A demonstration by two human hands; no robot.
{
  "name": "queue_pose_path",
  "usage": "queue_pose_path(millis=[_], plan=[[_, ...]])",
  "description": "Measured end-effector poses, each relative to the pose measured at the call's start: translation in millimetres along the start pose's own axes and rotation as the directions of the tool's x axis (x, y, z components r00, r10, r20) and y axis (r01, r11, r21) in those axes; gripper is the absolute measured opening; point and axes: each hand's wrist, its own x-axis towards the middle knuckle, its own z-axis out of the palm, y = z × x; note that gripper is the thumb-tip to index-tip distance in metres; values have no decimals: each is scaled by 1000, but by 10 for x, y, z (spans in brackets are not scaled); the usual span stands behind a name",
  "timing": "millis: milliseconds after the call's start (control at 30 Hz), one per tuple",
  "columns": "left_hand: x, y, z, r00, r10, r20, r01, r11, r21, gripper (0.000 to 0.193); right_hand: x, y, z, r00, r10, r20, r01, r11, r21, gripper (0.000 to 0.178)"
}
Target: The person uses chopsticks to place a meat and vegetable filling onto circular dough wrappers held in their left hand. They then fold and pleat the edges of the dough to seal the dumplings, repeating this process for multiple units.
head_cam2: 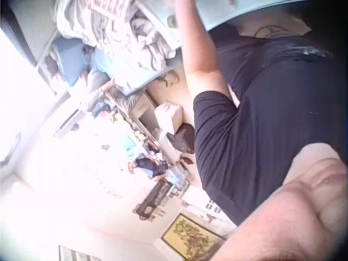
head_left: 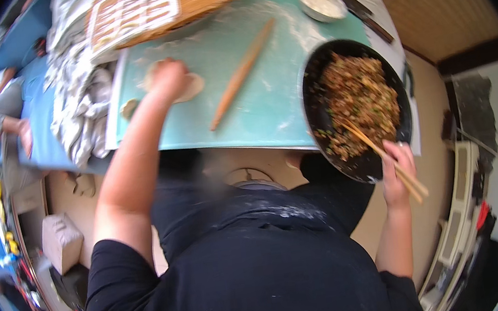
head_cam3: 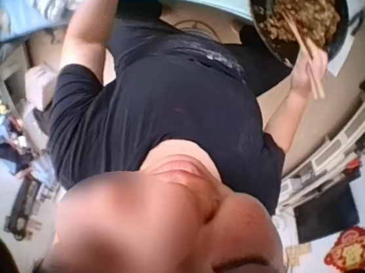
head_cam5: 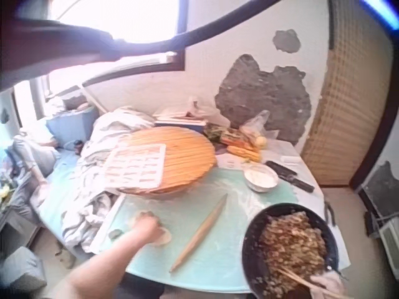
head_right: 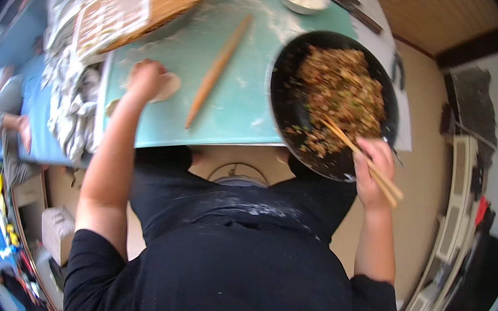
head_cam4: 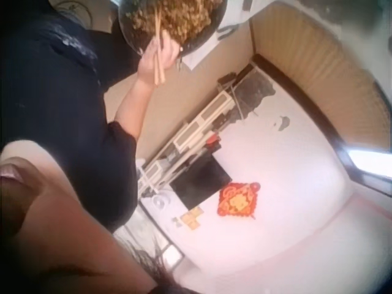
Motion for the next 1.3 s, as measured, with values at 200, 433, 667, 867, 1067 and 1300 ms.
queue_pose_path(millis=[200,433,667,867,1067,1300], plan=[[49,42,-140,996,84,-18,-86,979,-183,21,362,218,89,990,-44,133,28,992,123,16],[-394,-51,-13,923,115,-367,-318,765,-560,16,429,294,-97,974,203,101,-227,878,422,21],[-822,572,-219,989,-112,-96,-146,-649,-747,25,339,341,208,994,-106,2,106,994,26,9],[-1100,772,-41,956,243,166,277,-934,-225,32,329,223,107,997,-58,-49,67,975,210,9],[-1384,1295,-251,866,472,166,494,-858,-140,45,331,232,200,994,-17,109,9,997,75,9],[-1495,1337,-162,886,322,334,425,-852,-306,46,189,302,146,984,158,82,-172,960,218,17]])
